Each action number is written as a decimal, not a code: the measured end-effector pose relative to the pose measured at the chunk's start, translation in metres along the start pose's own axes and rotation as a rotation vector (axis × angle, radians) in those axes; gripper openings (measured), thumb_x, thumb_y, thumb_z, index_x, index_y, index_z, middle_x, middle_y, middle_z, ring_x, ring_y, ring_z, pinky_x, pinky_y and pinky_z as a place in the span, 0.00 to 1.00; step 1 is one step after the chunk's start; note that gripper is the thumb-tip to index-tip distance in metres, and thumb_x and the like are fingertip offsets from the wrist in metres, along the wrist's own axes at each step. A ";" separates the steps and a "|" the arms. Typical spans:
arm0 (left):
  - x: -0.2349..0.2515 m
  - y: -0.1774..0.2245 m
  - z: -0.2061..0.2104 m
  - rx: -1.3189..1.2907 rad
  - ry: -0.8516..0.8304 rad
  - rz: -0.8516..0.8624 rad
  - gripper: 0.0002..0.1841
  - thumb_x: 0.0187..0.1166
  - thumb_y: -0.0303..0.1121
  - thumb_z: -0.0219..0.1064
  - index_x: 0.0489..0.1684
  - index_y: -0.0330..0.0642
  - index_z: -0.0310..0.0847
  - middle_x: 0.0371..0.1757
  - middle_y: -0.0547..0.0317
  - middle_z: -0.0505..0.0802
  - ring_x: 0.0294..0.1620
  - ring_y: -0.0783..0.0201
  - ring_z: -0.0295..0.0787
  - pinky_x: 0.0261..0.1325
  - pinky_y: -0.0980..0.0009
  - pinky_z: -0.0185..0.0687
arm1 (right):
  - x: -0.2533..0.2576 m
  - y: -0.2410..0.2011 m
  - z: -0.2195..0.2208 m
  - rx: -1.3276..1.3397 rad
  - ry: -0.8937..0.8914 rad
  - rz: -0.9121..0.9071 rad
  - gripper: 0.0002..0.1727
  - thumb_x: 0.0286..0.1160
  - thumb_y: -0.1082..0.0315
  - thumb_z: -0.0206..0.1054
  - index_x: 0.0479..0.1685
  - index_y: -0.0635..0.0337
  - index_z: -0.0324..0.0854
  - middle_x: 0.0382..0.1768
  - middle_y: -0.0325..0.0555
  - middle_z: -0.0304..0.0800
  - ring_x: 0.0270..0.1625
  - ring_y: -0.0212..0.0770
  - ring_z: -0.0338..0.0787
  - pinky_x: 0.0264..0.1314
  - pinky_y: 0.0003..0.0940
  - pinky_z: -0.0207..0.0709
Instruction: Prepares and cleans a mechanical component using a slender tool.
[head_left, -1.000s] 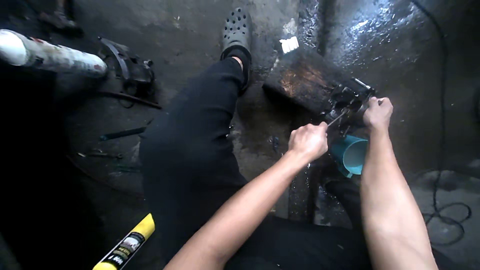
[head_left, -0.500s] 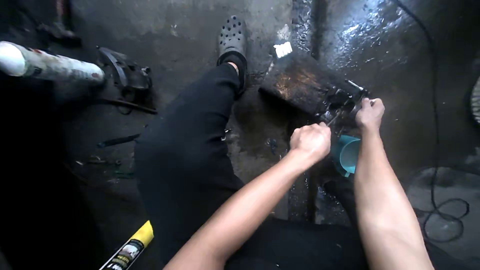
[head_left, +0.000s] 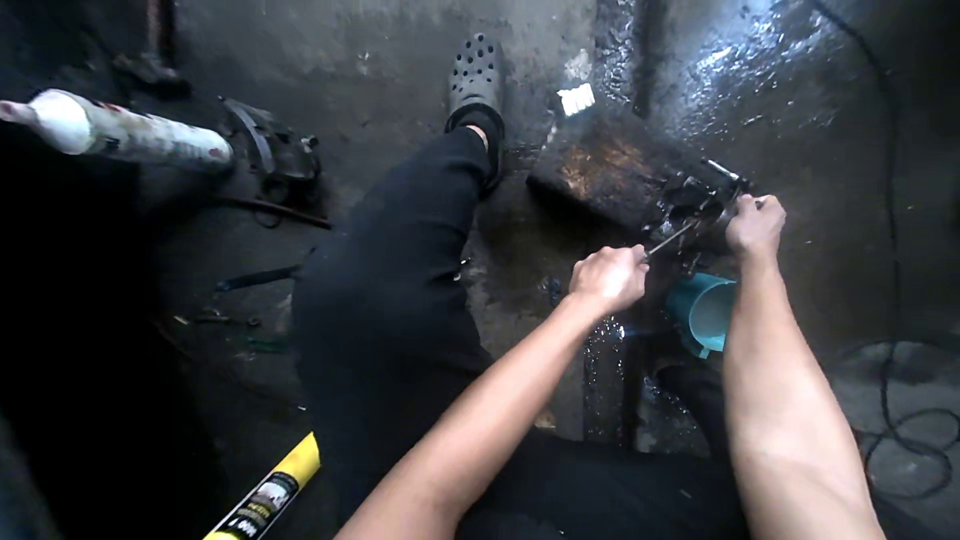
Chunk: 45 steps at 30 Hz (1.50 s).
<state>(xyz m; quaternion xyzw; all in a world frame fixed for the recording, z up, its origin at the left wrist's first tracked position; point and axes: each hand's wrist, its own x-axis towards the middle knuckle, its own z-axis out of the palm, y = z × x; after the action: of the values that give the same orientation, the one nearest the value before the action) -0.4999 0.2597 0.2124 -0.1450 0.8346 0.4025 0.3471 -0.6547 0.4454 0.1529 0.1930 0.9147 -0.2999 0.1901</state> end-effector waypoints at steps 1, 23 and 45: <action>0.004 -0.007 0.009 -0.046 0.019 0.004 0.23 0.92 0.48 0.55 0.82 0.60 0.78 0.55 0.50 0.96 0.57 0.47 0.93 0.53 0.38 0.86 | 0.003 0.001 -0.001 -0.001 0.000 0.005 0.24 0.92 0.55 0.50 0.66 0.68 0.76 0.62 0.67 0.84 0.66 0.59 0.84 0.69 0.62 0.73; 0.018 -0.018 0.021 0.019 0.069 0.043 0.21 0.92 0.50 0.55 0.77 0.61 0.81 0.50 0.50 0.96 0.54 0.46 0.94 0.53 0.38 0.86 | 0.009 -0.001 -0.001 0.005 -0.029 0.056 0.22 0.89 0.56 0.52 0.65 0.65 0.78 0.62 0.64 0.84 0.64 0.59 0.84 0.64 0.65 0.74; -0.003 0.022 -0.025 0.275 -0.077 -0.052 0.15 0.89 0.47 0.57 0.62 0.56 0.86 0.53 0.52 0.95 0.56 0.47 0.93 0.51 0.41 0.86 | 0.012 -0.010 -0.004 -0.006 -0.059 0.071 0.22 0.89 0.56 0.52 0.66 0.64 0.78 0.63 0.63 0.84 0.66 0.58 0.84 0.65 0.64 0.74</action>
<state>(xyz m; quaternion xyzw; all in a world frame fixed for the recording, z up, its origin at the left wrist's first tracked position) -0.5210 0.2541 0.2378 -0.1023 0.8639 0.2804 0.4056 -0.6703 0.4433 0.1555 0.2158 0.9022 -0.2956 0.2284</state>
